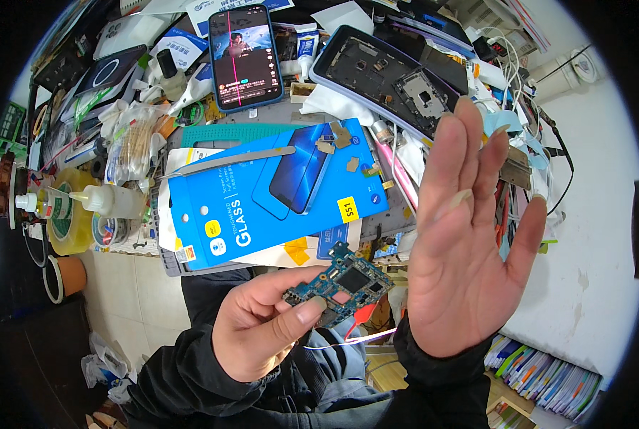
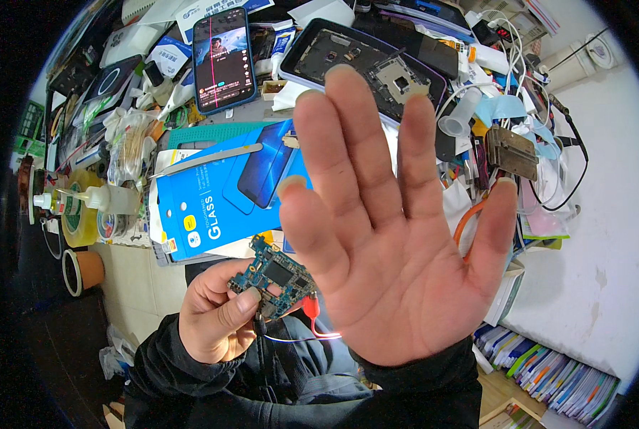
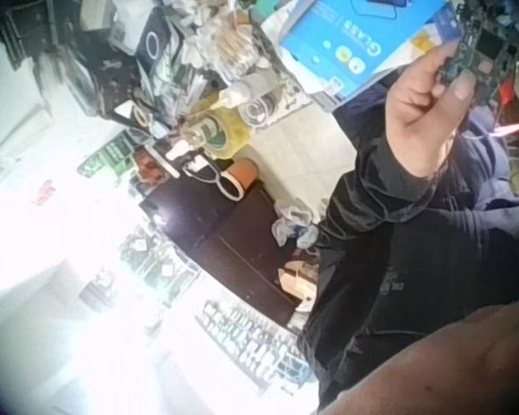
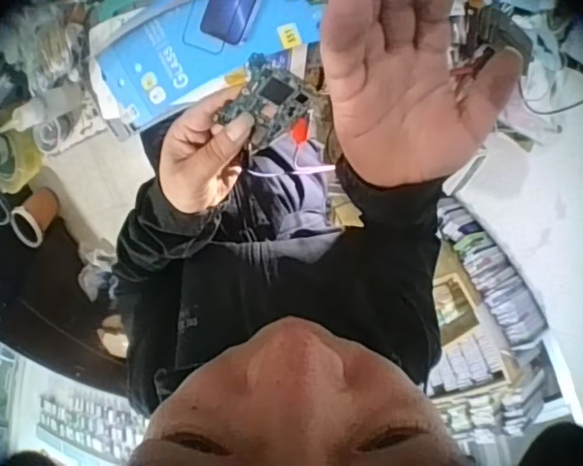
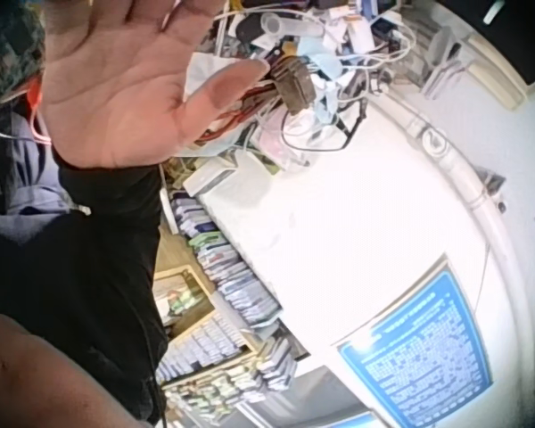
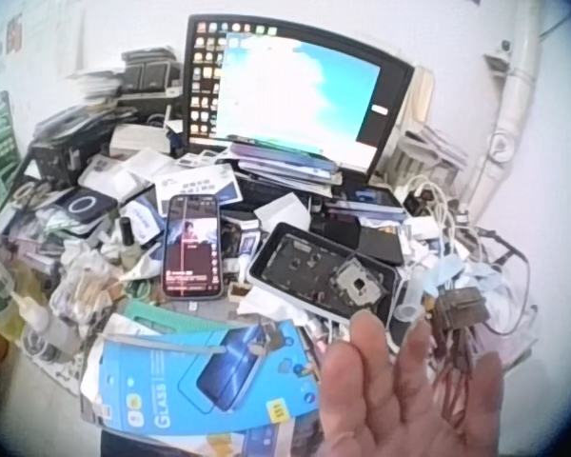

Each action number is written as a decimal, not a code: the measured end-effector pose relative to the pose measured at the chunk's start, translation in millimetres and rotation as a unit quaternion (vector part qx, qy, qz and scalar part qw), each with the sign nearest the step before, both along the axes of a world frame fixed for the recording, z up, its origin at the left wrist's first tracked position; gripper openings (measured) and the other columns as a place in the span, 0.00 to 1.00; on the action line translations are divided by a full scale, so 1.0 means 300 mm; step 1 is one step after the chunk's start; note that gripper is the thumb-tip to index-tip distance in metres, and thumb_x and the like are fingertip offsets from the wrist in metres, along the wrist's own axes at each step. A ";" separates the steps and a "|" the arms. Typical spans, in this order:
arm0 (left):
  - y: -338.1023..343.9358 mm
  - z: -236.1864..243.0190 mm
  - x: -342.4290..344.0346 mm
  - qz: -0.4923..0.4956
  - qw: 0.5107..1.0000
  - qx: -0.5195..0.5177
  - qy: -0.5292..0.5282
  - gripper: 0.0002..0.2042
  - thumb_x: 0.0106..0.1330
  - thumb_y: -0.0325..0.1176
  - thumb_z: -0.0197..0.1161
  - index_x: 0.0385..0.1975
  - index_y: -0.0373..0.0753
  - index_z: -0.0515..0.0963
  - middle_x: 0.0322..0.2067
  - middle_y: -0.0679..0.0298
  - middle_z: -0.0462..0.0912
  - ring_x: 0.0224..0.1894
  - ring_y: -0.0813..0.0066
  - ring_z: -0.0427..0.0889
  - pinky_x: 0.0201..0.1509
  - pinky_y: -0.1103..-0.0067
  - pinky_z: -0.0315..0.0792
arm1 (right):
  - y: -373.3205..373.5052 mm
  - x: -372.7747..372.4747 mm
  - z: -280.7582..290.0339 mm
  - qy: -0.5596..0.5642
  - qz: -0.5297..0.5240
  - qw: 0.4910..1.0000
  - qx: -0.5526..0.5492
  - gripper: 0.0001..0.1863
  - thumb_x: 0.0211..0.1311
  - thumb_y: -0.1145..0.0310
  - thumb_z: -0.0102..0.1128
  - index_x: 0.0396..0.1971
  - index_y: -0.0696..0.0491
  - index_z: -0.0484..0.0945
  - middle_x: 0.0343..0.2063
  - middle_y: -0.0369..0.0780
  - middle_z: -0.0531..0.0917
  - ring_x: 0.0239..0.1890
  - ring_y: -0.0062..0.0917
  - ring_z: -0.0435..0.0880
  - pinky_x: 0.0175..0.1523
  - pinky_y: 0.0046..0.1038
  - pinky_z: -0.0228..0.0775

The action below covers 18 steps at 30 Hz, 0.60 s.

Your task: The person holds a small circuit board with attached wires, rotates it to inspect both sides, and uses a cotton swab to clean a component. The person then places the board on a box and picks up a pair of tweezers.

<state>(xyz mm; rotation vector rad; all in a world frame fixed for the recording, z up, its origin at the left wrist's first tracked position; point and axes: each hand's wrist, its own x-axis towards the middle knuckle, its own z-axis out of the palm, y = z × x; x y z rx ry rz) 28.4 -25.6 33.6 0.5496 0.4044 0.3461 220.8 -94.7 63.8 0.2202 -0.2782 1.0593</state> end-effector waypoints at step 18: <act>0.000 -0.005 0.006 0.017 0.999 0.006 -0.029 0.20 0.74 0.21 0.56 0.65 0.30 0.69 0.52 0.50 0.83 0.49 0.76 0.83 0.54 0.83 0.74 | 0.024 0.003 -0.008 -0.053 0.029 0.998 0.024 0.32 0.77 0.50 0.38 0.76 0.46 0.54 0.79 0.33 0.43 0.81 0.26 0.36 0.76 0.44 0.50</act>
